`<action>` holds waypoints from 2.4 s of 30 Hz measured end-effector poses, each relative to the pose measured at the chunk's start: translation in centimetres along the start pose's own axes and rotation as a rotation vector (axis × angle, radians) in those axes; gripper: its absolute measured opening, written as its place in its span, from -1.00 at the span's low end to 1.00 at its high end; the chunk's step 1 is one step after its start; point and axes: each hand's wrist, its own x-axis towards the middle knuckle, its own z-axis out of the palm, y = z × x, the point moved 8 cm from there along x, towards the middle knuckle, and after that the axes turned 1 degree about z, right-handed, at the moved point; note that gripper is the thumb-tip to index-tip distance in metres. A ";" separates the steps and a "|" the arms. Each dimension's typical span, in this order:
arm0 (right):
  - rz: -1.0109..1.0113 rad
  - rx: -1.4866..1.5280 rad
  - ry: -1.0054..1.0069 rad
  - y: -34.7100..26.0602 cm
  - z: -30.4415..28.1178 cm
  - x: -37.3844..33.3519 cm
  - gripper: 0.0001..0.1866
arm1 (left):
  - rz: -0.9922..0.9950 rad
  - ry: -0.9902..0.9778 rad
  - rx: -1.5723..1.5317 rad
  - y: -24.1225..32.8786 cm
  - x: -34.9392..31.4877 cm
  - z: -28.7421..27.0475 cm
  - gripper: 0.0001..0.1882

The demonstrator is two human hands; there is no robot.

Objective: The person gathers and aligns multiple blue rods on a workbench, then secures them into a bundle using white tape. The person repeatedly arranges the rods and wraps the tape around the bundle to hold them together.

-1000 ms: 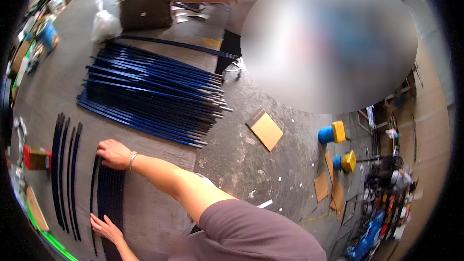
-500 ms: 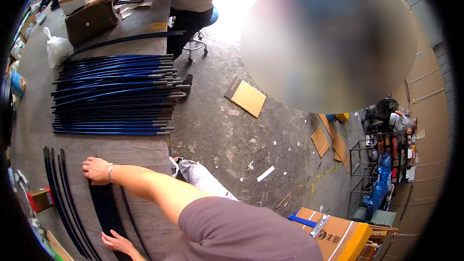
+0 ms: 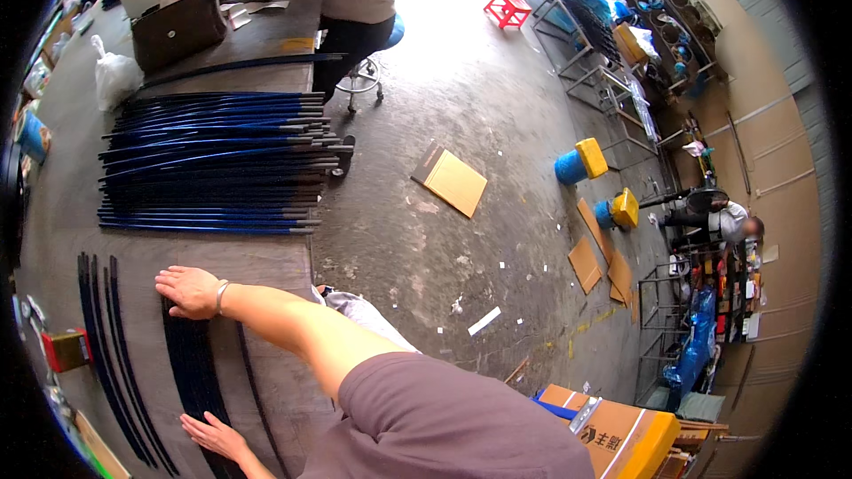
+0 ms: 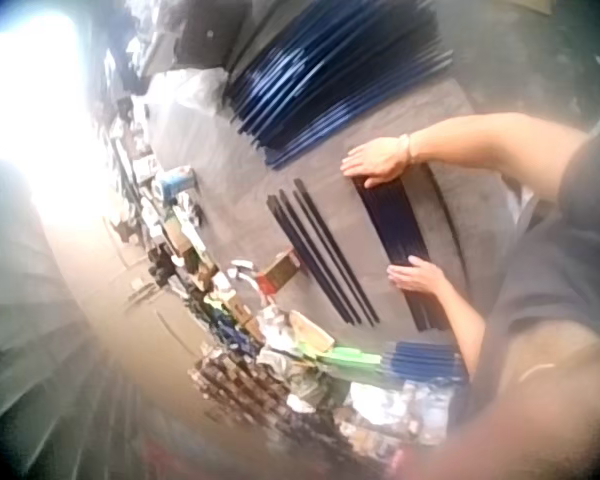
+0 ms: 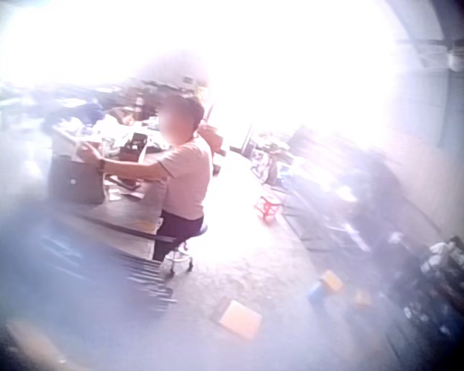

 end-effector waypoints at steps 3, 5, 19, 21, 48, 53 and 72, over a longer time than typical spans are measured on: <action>-0.126 0.032 -0.031 0.2 0.4 0.2 -0.35 | 0.008 0.031 -0.027 1.0 -0.4 -1.4 -0.39; -0.036 0.117 -0.032 0.4 -0.8 0.8 -0.38 | -0.010 -0.006 -0.070 1.5 -0.4 -1.9 -0.39; 0.022 0.246 -0.116 -0.4 -1.0 0.9 -0.45 | -0.072 0.019 -0.145 2.6 -0.7 -3.6 -0.39; 0.040 0.300 -0.192 0.0 -0.1 1.1 -0.44 | -0.050 0.020 -0.163 2.8 -0.9 -3.9 -0.38; 0.294 0.630 -0.023 4.8 -9.7 -7.2 -0.34 | 0.024 -0.139 -0.537 9.5 -5.6 -11.5 0.18; 0.304 0.764 0.025 4.5 -8.3 -8.2 -0.32 | -0.112 -0.049 -0.437 6.8 -4.8 -11.4 0.03; 0.239 0.846 0.042 2.9 -3.0 -1.6 -0.41 | -0.203 0.006 -0.337 6.2 -2.5 -8.1 -0.19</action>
